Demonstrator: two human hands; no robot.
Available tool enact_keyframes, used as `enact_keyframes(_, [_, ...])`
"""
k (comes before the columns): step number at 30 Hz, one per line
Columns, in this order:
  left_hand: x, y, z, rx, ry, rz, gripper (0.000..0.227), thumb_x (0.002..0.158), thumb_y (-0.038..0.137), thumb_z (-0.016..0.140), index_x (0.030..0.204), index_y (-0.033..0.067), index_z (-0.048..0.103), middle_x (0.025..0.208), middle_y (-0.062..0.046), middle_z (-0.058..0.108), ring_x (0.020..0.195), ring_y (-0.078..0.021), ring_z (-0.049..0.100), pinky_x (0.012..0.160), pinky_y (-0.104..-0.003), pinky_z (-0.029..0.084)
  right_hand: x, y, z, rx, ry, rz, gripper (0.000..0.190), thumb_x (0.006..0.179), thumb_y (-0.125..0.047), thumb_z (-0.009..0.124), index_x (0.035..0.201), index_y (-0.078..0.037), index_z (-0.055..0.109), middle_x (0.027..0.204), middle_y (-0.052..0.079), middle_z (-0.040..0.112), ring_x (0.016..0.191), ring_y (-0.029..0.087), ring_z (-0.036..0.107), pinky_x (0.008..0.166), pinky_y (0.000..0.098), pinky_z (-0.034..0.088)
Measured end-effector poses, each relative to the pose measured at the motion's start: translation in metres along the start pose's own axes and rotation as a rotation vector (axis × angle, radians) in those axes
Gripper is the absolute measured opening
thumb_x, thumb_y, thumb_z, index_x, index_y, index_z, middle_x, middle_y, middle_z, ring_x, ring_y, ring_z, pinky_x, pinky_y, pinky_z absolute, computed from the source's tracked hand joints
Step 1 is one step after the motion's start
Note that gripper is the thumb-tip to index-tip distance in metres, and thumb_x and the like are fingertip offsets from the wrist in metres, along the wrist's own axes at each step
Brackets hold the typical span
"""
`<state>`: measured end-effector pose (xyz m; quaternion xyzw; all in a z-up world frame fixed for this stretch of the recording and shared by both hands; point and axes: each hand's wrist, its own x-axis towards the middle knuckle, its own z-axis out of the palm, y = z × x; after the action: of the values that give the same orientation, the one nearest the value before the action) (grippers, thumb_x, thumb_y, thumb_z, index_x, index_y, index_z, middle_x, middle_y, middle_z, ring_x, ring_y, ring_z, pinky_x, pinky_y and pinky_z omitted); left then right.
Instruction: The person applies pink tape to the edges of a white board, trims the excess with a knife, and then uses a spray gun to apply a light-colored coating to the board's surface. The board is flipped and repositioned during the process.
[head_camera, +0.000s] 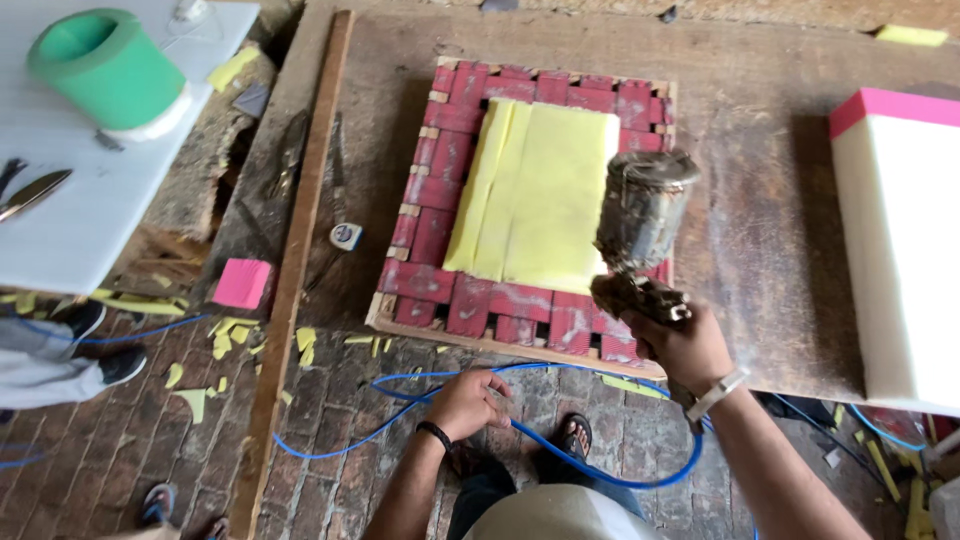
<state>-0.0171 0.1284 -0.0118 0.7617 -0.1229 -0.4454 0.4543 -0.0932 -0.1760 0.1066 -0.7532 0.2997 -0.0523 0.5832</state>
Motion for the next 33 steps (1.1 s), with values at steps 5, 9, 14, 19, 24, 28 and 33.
enact_keyframes(5, [-0.017,-0.019,-0.026,-0.148,0.094,-0.003,0.03,0.074,-0.001,0.08,0.102,0.0041,0.071,0.079,-0.01,0.08,0.076,-0.0168,0.078,0.07,-0.032,0.061,0.02,-0.039,0.042,-0.01,-0.062,-0.139,0.027,0.086,-0.01,0.076,0.113,-0.003,0.074,0.076,0.004,0.071,0.058,0.011,0.061,0.052,0.0295,0.05])
enact_keyframes(9, [-0.027,-0.029,-0.036,-0.073,0.21,0.029,0.028,0.075,0.001,0.083,0.102,0.0031,0.074,0.081,-0.009,0.081,0.078,-0.0161,0.078,0.071,-0.032,0.06,0.053,-0.07,0.063,-0.11,0.046,-0.19,0.029,0.088,-0.015,0.079,0.112,0.0,0.074,0.081,0.006,0.074,0.064,0.012,0.066,0.056,0.0302,0.054])
enact_keyframes(14, [-0.029,-0.023,-0.033,-0.142,0.246,-0.003,0.027,0.079,0.005,0.082,0.105,0.0045,0.074,0.084,-0.008,0.08,0.078,-0.0148,0.077,0.069,-0.034,0.061,0.07,-0.099,0.059,-0.01,0.158,-0.248,0.039,0.086,-0.021,0.08,0.122,-0.008,0.07,0.091,0.0,0.076,0.072,0.008,0.07,0.06,0.0273,0.059])
enact_keyframes(19, [-0.025,-0.005,-0.022,-0.147,0.116,0.022,0.025,0.084,0.005,0.076,0.109,0.0065,0.071,0.087,-0.008,0.08,0.081,-0.0139,0.079,0.07,-0.034,0.063,0.036,-0.088,0.034,-0.456,0.116,0.075,0.039,0.094,-0.033,0.077,0.119,-0.003,0.076,0.083,0.016,0.073,0.07,0.019,0.066,0.062,0.0349,0.053])
enact_keyframes(24, [-0.013,-0.001,-0.019,0.013,0.152,0.022,0.024,0.082,0.008,0.081,0.104,0.0073,0.073,0.088,-0.01,0.08,0.08,-0.0166,0.079,0.071,-0.033,0.062,0.036,-0.066,0.021,-0.011,0.155,-0.152,0.042,0.091,-0.013,0.073,0.132,-0.006,0.067,0.088,0.007,0.074,0.066,0.015,0.067,0.055,0.0318,0.057])
enact_keyframes(28, [0.002,0.005,-0.016,-0.275,0.136,0.089,0.026,0.075,0.001,0.081,0.099,0.0035,0.073,0.084,-0.012,0.08,0.078,-0.0173,0.08,0.07,-0.035,0.065,0.059,-0.065,-0.011,-0.028,0.269,-0.194,0.043,0.089,-0.013,0.079,0.13,-0.004,0.069,0.09,0.008,0.074,0.065,0.013,0.066,0.055,0.0294,0.055])
enact_keyframes(33, [0.009,0.026,0.009,-0.068,0.131,0.082,0.027,0.078,0.006,0.083,0.103,0.0067,0.072,0.084,-0.01,0.08,0.079,-0.0146,0.079,0.072,-0.032,0.062,0.05,-0.041,-0.045,-0.233,0.352,-0.115,0.038,0.093,-0.017,0.08,0.124,0.002,0.07,0.091,0.015,0.075,0.067,0.015,0.067,0.058,0.0319,0.055])
